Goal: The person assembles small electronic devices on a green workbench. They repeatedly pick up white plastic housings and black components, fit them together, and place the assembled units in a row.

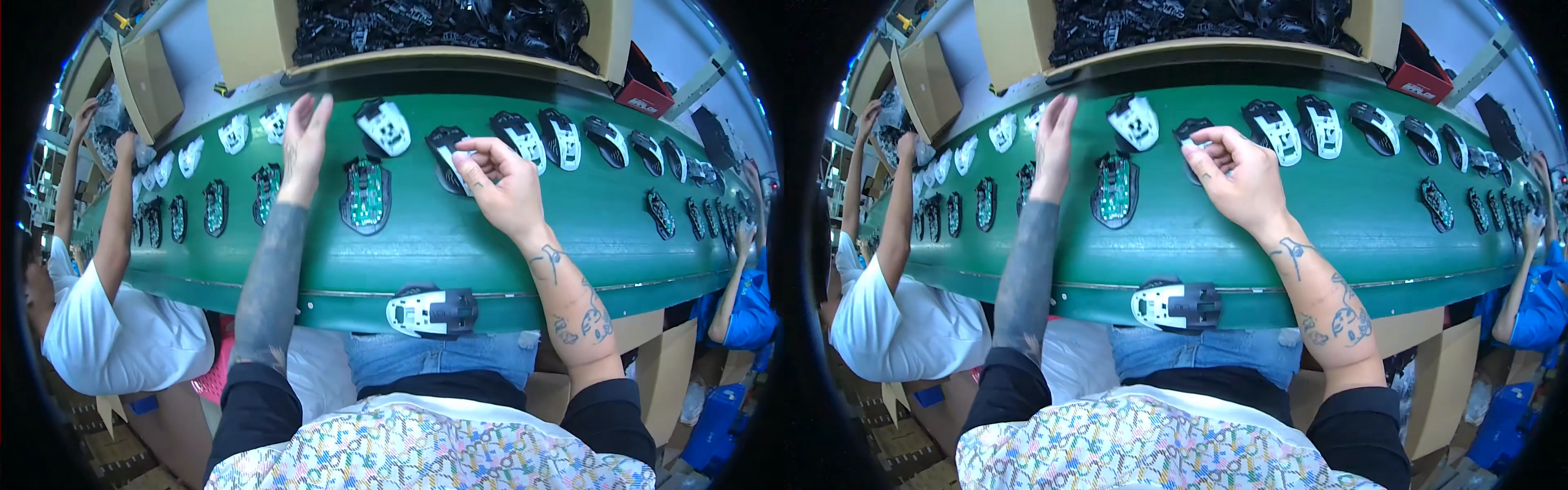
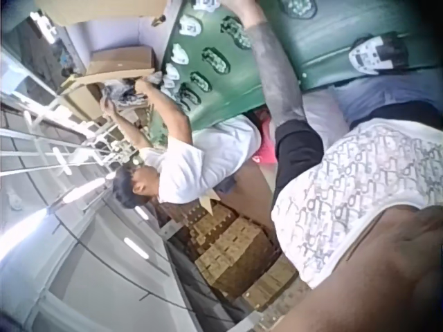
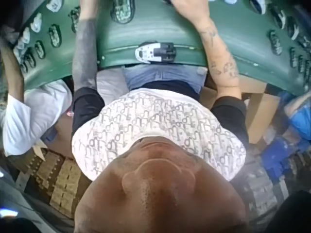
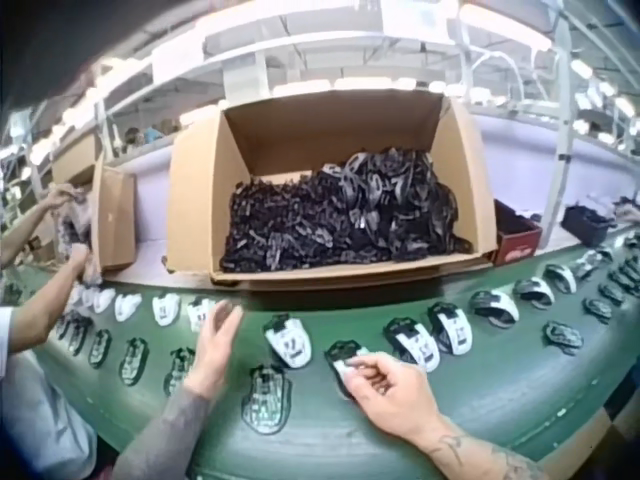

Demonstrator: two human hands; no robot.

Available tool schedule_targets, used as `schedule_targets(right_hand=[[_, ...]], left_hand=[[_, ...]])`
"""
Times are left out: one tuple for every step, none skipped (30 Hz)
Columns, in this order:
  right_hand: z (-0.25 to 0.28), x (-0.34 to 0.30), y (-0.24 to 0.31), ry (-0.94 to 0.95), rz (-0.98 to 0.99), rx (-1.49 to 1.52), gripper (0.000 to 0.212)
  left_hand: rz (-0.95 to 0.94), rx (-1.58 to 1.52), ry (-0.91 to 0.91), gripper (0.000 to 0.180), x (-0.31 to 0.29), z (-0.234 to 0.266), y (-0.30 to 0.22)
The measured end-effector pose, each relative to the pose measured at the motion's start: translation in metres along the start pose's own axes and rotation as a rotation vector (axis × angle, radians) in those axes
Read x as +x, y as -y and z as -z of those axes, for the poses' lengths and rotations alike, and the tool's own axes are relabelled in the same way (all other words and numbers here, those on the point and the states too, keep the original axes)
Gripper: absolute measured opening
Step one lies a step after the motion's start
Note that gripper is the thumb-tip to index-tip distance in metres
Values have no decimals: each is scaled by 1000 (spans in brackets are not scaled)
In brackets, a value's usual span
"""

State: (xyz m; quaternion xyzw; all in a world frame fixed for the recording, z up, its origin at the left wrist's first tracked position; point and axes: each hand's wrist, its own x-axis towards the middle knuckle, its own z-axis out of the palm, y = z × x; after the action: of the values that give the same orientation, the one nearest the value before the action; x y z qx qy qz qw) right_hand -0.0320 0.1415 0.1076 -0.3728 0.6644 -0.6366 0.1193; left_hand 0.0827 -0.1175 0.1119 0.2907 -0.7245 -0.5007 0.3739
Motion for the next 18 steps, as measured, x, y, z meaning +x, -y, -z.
schedule_targets(right_hand=[[1,1,-1,-17,2,-12,20],[1,0,-3,-31,-3,-28,18],[-2,0,-3,-31,-4,-25,17],[-1,1,-3,-28,-6,-34,16],[-2,0,-4,-25,-9,-43,15],[-2,-1,-5,-12,2,-69,15],[-1,-2,-5,-14,12,-90,14],[1,-3,-6,-17,22,-111,14],[0,-3,-3,-17,37,-122,14],[0,-3,-2,-22,59,-136,14],[0,-2,-2,-26,54,-134,14],[-2,-1,-1,-27,46,-130,15],[-2,-2,-2,-30,36,-132,15],[-3,-2,-3,-33,33,-144,15],[-3,-1,-3,-34,31,-150,15],[-3,0,-4,-39,31,-163,15],[-4,0,-4,-42,30,-157,15],[-5,0,-5,-46,29,-155,15]], left_hand=[[-62,104,-71,50,-14,5,-5],[-86,147,-41,48,-26,7,-10],[-104,197,-19,46,-39,12,-15],[-175,256,19,40,-49,11,-18],[-258,364,85,33,-61,11,-24],[-259,320,212,26,-71,9,-35],[-213,321,380,22,-80,4,-55],[-282,415,539,22,-86,2,-63],[-376,380,693,23,-94,3,-71],[-418,465,803,23,-104,2,-77],[-460,549,913,24,-110,1,-80],[-594,594,815,24,-109,-1,-77],[-728,631,715,24,-103,-4,-69],[-786,571,645,26,-85,-5,-56],[-660,538,610,28,-65,-5,-55],[-773,663,546,34,-43,-8,-53],[-813,762,642,44,-15,-4,-45],[-825,843,712,50,5,-6,-36]])
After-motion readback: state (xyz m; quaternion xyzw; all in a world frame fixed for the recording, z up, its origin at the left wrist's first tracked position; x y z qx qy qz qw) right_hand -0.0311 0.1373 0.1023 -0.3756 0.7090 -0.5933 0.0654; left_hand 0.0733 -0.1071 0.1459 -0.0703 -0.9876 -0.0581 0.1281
